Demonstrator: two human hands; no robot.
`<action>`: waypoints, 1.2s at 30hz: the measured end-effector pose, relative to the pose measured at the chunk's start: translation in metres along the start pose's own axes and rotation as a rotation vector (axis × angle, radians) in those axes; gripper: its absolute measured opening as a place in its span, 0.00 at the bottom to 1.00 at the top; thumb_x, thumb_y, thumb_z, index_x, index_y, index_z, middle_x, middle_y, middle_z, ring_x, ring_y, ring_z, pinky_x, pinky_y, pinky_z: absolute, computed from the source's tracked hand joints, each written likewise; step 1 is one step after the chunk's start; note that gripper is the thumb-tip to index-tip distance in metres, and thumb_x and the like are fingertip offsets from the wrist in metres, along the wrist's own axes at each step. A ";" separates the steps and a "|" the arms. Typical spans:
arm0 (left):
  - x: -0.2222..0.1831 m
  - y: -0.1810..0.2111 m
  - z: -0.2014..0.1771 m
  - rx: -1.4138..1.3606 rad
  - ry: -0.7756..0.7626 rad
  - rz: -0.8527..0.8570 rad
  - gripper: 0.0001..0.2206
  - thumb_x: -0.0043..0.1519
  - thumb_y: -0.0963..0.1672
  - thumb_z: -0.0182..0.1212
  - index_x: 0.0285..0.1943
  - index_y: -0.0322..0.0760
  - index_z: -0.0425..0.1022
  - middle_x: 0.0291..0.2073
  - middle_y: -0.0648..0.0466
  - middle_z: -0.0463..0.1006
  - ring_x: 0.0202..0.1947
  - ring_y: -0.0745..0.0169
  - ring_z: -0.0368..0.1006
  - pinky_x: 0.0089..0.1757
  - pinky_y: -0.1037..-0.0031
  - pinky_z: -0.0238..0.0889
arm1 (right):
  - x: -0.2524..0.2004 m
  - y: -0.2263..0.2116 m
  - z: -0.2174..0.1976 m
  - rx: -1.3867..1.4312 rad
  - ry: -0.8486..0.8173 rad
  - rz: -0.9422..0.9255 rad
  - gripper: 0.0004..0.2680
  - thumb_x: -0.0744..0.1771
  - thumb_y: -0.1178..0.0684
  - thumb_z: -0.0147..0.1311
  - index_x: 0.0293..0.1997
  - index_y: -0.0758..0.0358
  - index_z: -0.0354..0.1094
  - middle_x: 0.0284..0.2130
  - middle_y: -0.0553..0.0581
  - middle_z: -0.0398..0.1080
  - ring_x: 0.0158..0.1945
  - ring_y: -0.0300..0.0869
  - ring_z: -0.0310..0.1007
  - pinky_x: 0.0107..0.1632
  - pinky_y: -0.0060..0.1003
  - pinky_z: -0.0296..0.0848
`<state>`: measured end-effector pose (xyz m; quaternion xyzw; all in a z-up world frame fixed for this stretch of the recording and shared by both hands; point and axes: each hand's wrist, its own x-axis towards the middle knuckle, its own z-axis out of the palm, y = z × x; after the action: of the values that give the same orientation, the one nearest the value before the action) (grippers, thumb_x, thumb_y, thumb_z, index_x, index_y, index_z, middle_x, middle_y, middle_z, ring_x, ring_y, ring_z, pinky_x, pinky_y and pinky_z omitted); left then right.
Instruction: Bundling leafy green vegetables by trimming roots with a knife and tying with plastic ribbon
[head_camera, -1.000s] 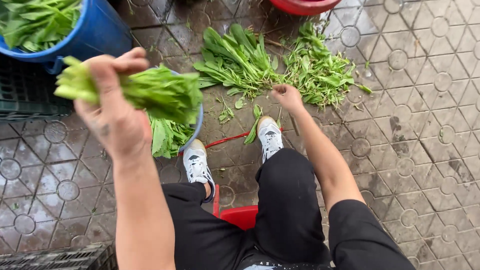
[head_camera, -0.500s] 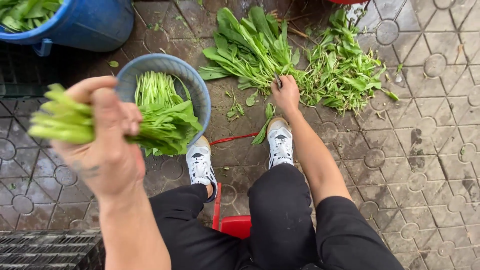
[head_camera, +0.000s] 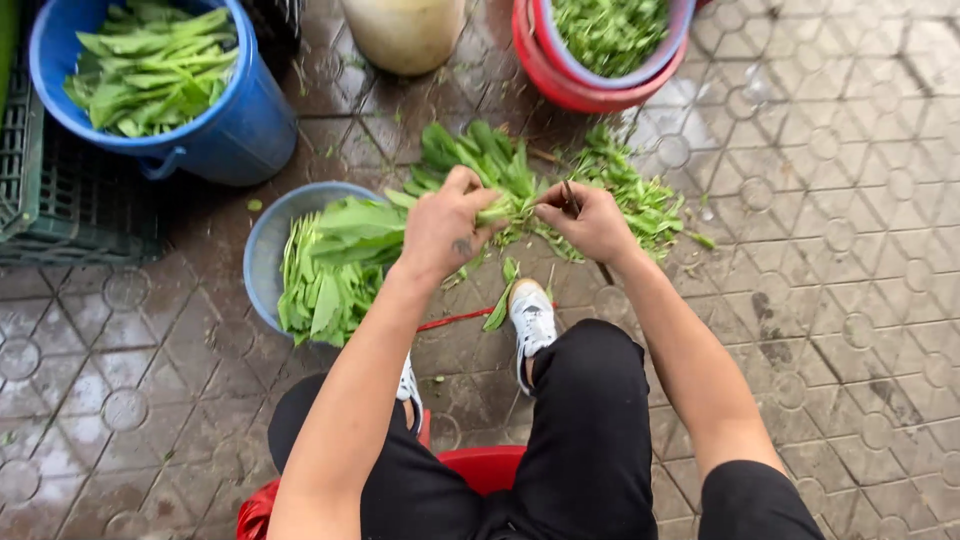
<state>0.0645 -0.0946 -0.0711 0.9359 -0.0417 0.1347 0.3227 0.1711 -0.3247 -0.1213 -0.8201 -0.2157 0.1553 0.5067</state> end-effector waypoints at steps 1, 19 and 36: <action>0.003 0.008 0.000 -0.074 -0.070 -0.007 0.14 0.59 0.50 0.69 0.48 0.42 0.81 0.46 0.46 0.75 0.34 0.27 0.76 0.41 0.41 0.72 | -0.004 -0.012 -0.011 0.028 -0.009 0.015 0.03 0.66 0.54 0.65 0.40 0.54 0.78 0.24 0.45 0.74 0.26 0.29 0.65 0.29 0.24 0.64; 0.012 0.002 0.041 -0.548 -0.260 -0.293 0.07 0.57 0.49 0.69 0.35 0.47 0.83 0.26 0.51 0.83 0.35 0.49 0.79 0.42 0.62 0.69 | -0.020 -0.010 -0.012 0.629 -0.100 0.045 0.16 0.70 0.53 0.57 0.65 0.64 0.65 0.53 0.50 0.70 0.22 0.29 0.66 0.22 0.22 0.66; 0.010 0.011 0.029 -0.606 -0.281 -0.289 0.06 0.56 0.48 0.71 0.38 0.50 0.84 0.28 0.53 0.83 0.35 0.56 0.78 0.42 0.66 0.69 | -0.025 -0.035 -0.013 0.710 0.182 0.038 0.08 0.69 0.51 0.60 0.53 0.57 0.74 0.34 0.53 0.76 0.18 0.32 0.65 0.22 0.26 0.64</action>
<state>0.0793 -0.1209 -0.0839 0.8035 0.0092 -0.0607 0.5922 0.1487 -0.3339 -0.0835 -0.6075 -0.0874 0.1564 0.7739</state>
